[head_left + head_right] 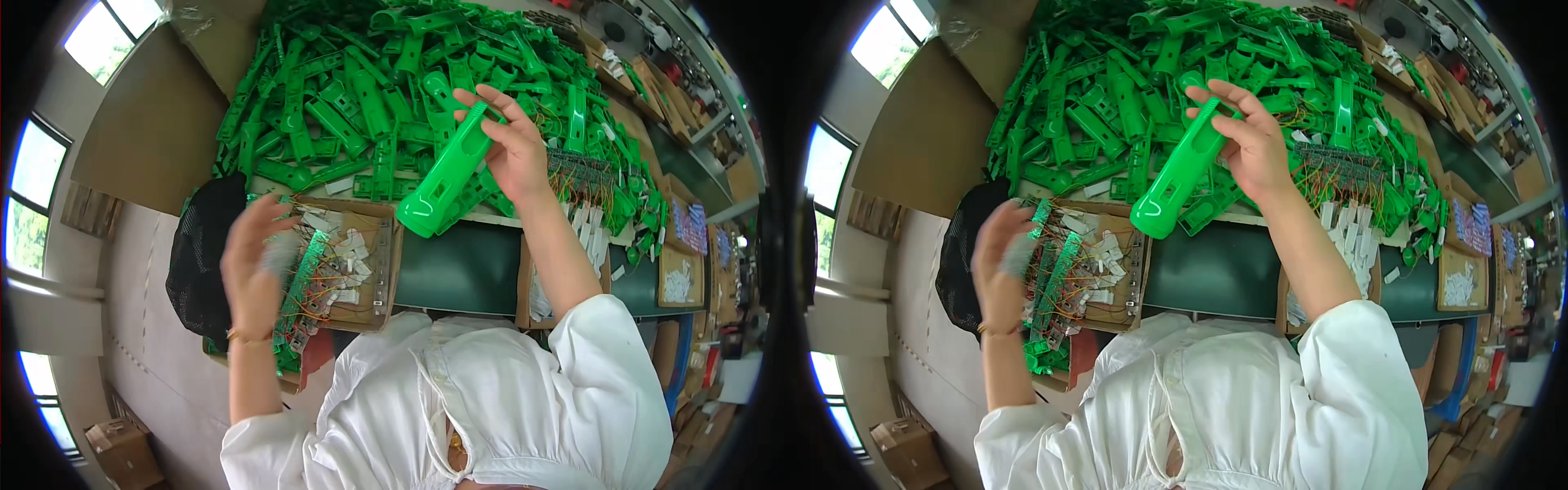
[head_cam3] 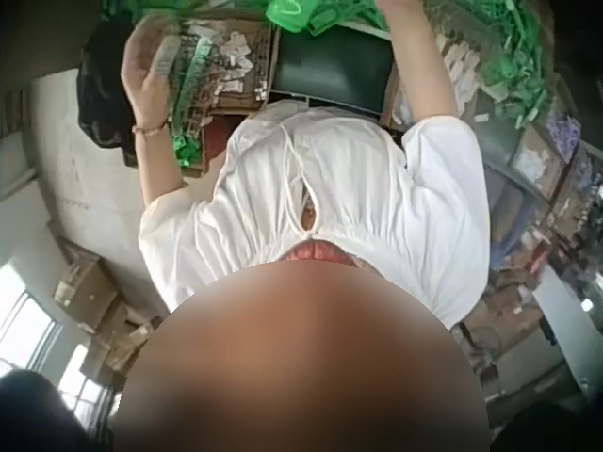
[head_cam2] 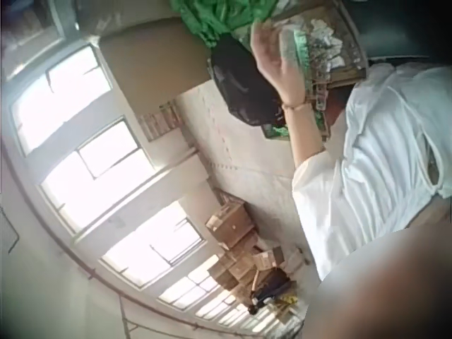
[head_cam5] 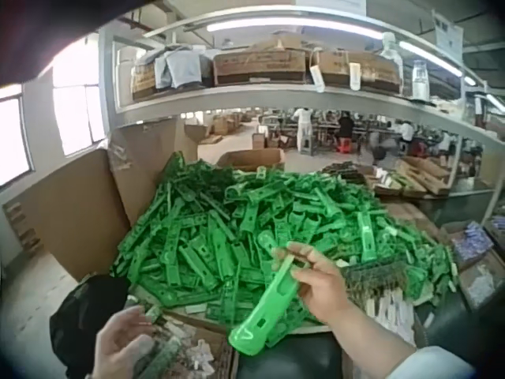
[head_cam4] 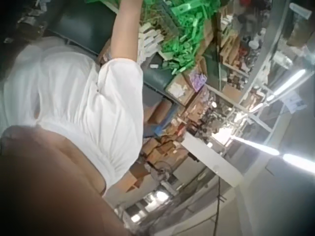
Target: Manually assembling white internal components into green plastic housings on a factory assembly line.
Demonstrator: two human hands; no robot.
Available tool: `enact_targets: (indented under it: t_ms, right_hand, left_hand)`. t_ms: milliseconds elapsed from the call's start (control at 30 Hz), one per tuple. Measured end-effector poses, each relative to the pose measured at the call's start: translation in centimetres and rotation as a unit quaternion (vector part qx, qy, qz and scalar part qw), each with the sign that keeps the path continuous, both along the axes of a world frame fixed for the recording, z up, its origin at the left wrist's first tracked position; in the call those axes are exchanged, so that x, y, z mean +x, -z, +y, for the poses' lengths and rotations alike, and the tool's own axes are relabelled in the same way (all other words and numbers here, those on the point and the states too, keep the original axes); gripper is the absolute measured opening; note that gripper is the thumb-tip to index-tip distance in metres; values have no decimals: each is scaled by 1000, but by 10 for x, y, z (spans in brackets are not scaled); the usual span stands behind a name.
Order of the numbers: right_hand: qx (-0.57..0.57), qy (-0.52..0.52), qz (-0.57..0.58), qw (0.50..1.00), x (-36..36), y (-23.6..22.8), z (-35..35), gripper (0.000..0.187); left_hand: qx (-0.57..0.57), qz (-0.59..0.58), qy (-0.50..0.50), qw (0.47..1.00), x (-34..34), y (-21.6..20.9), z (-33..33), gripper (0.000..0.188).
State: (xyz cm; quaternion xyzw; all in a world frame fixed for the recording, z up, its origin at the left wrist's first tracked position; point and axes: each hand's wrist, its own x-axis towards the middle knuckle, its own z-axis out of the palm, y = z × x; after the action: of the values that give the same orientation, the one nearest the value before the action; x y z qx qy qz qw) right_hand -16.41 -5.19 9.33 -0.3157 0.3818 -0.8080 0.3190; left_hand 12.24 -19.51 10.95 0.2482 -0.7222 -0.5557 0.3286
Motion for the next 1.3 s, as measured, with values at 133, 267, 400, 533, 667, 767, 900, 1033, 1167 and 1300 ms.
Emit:
enact_targets:
  t_ms: [133, 267, 400, 533, 667, 767, 900, 1033, 1167, 1300]
  right_hand:
    - [-16, -24, -10, 1000, 6, -3, 11, 41]
    - [4, 6, -6, 1000, -2, -6, 33, 39]
    - [12, 37, 19, 999, -3, -1, 46, 37]
    - [35, 61, 28, 997, 1, 5, 58, 39]
    - [40, 70, 20, 997, 9, 13, 70, 39]
    - [29, 74, 14, 997, 17, 18, 80, 37]
    - [15, 82, -8, 996, 26, 21, 96, 39]
    - [-2, 78, -40, 996, 27, 30, 111, 43]
    - [-23, 69, -92, 993, 28, 37, 125, 40]
    - [-31, 84, -135, 987, 29, 46, 142, 40]
  left_hand:
    - [150, -14, 237, 960, -71, 38, 44, 73]
    - [258, 21, 319, 912, -92, 51, 75, 76]
    - [238, 42, 345, 907, -97, 58, 81, 71]
    - [261, -28, 334, 905, -99, 60, 89, 70]
    - [232, -26, 320, 918, -103, 64, 107, 67]
    - [119, -22, 277, 953, -112, 68, 126, 66]
    - [-2, -59, 227, 972, -113, 78, 145, 67]
    - [-109, -62, 173, 977, -115, 80, 153, 66]
    - [-105, -64, 139, 983, -112, 73, 166, 75]
    - [-252, -58, 165, 952, -116, 78, 174, 76]
